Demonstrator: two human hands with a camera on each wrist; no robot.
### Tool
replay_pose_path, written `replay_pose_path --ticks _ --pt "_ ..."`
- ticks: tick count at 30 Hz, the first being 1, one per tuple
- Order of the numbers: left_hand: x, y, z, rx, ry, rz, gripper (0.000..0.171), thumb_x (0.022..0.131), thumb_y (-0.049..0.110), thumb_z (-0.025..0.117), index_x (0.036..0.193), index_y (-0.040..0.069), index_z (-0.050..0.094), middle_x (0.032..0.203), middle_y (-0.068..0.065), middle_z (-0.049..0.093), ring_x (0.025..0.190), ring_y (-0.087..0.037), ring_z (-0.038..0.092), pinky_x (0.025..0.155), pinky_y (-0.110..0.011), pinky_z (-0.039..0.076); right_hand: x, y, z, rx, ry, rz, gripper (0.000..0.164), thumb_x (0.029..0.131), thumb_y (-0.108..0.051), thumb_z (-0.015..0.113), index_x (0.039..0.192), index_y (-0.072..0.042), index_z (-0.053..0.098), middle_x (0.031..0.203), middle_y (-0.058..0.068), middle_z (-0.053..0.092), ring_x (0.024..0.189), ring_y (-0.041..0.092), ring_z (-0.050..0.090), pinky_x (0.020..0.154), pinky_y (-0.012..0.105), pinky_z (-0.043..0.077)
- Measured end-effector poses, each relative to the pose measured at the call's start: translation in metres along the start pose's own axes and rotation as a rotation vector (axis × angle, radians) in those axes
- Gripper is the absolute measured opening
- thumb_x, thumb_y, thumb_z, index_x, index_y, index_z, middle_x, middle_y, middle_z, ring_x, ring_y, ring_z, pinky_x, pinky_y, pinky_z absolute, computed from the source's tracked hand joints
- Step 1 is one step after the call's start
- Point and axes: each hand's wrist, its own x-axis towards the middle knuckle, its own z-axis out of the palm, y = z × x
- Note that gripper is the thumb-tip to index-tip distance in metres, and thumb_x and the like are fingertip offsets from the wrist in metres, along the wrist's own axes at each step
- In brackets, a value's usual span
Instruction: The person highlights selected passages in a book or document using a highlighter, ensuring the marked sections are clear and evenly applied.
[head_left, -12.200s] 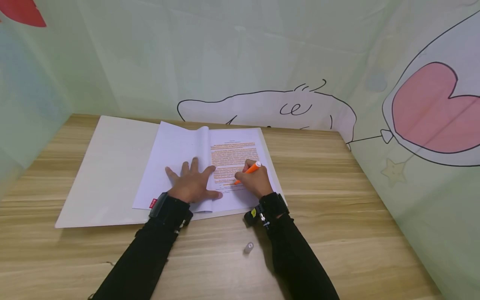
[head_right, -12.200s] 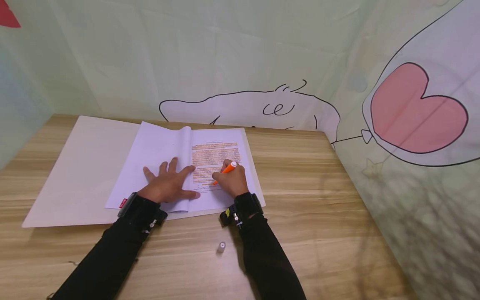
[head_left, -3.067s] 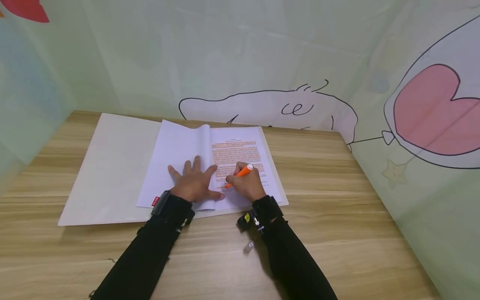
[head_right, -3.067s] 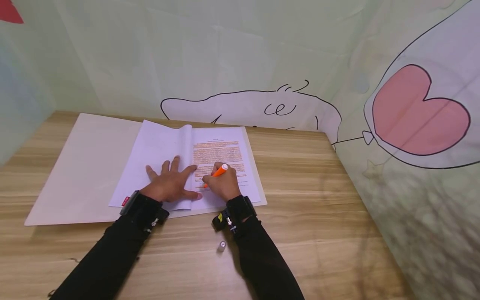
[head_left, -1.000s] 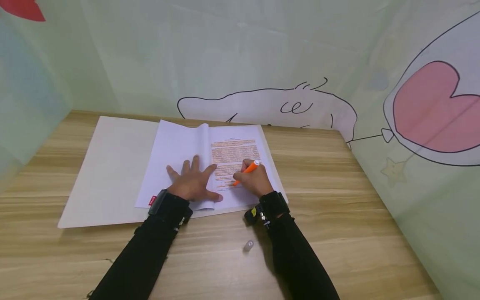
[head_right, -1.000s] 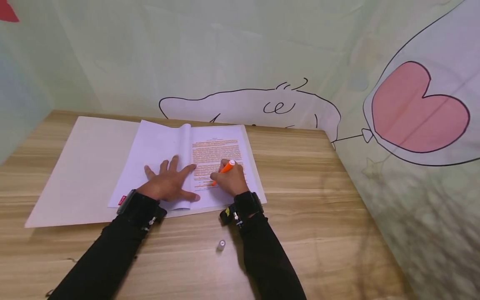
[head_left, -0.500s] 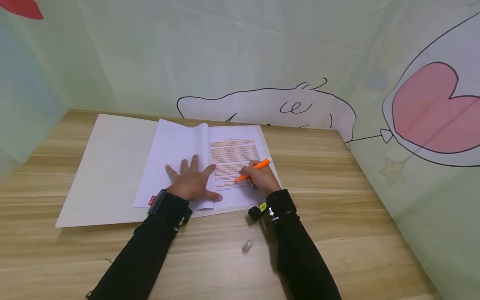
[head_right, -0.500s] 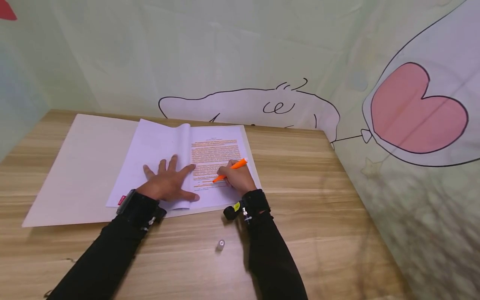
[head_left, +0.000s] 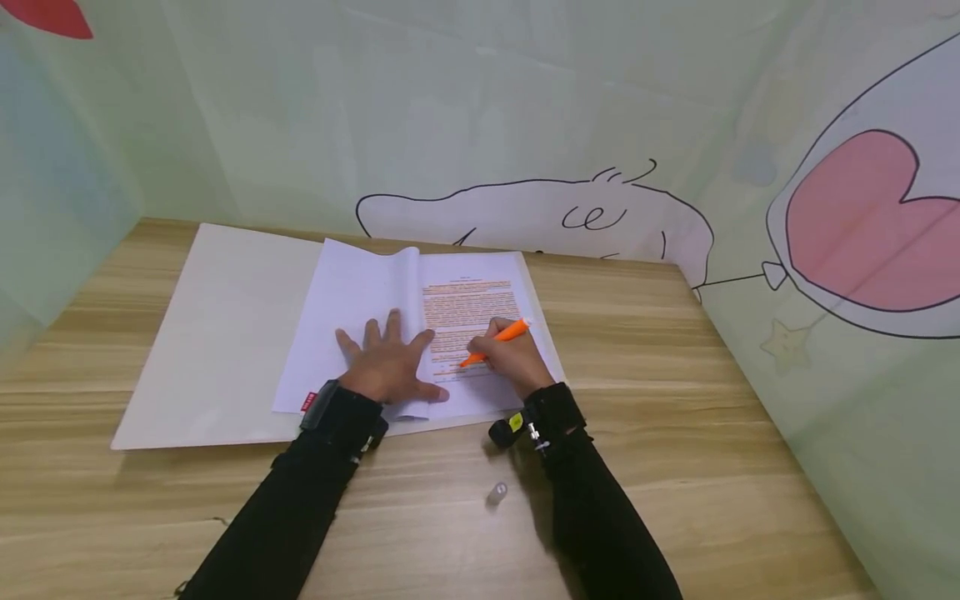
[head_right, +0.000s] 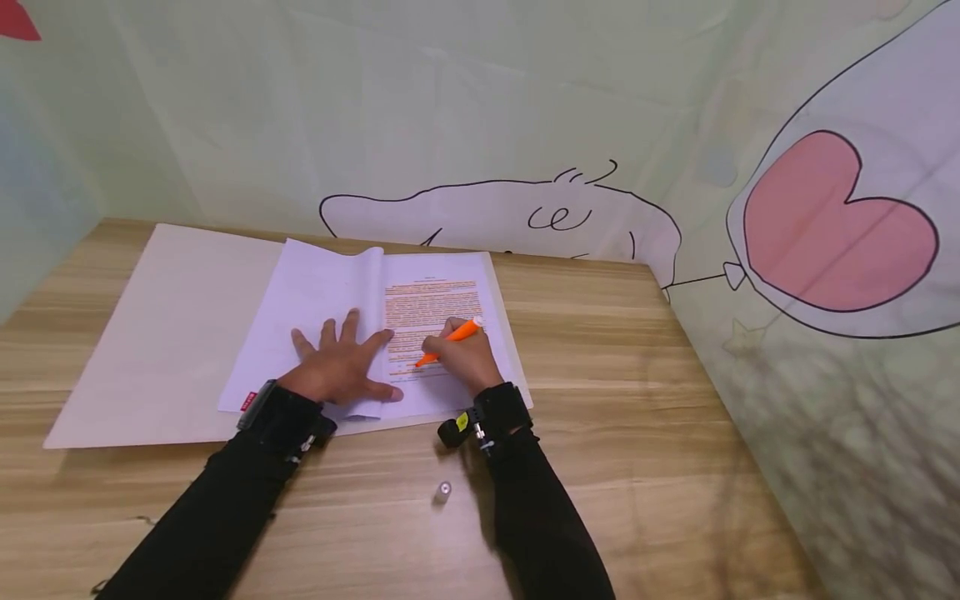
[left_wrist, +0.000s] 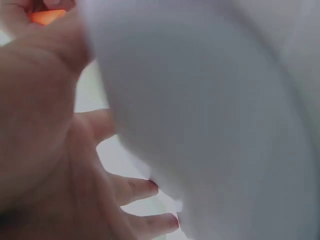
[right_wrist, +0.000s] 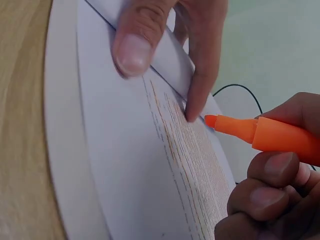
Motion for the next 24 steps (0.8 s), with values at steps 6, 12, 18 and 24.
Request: replay_pose_path --ticks 6,12,18,24 --pt "0.003 -0.001 0.001 -0.01 -0.011 0.011 0.094 0.073 0.057 0.081 0.151 0.026 0.041 0.16 -0.031 0.008 0.139 -0.059 0.013 0.103 -0.086 0.001 -0.002 0.001 0.009 -0.032 0.002 0.018 0.028 0.08 -0.007 0.071 0.06 -0.011 0.051 0.055 -0.003 0.047 0.055 0.016 0.045 0.048 0.026 0.032" --pt "0.006 -0.002 0.002 -0.014 -0.013 0.016 0.091 0.074 0.057 0.079 0.151 0.028 0.04 0.161 -0.031 0.006 0.14 -0.059 0.01 0.102 -0.086 0.0 -0.002 0.004 0.017 -0.096 0.024 0.007 0.028 0.078 -0.01 0.071 0.06 -0.014 0.05 0.056 -0.003 0.046 0.059 0.016 0.046 0.051 0.027 0.03" --pt "0.003 -0.003 0.002 -0.004 -0.019 0.021 0.096 0.072 0.06 0.08 0.152 0.027 0.039 0.161 -0.031 0.007 0.14 -0.059 0.011 0.103 -0.086 0.0 -0.004 0.005 0.022 -0.106 0.037 0.005 0.029 0.078 -0.01 0.071 0.06 -0.014 0.05 0.056 -0.003 0.046 0.06 0.016 0.047 0.052 0.027 0.032" --pt "0.002 -0.003 0.003 0.012 -0.033 0.019 0.104 0.066 0.062 0.083 0.153 0.027 0.037 0.161 -0.031 0.006 0.14 -0.058 0.013 0.104 -0.086 0.001 -0.007 0.002 0.029 -0.119 0.016 -0.002 0.029 0.079 -0.011 0.072 0.062 -0.014 0.049 0.056 -0.003 0.046 0.061 0.015 0.047 0.052 0.026 0.031"
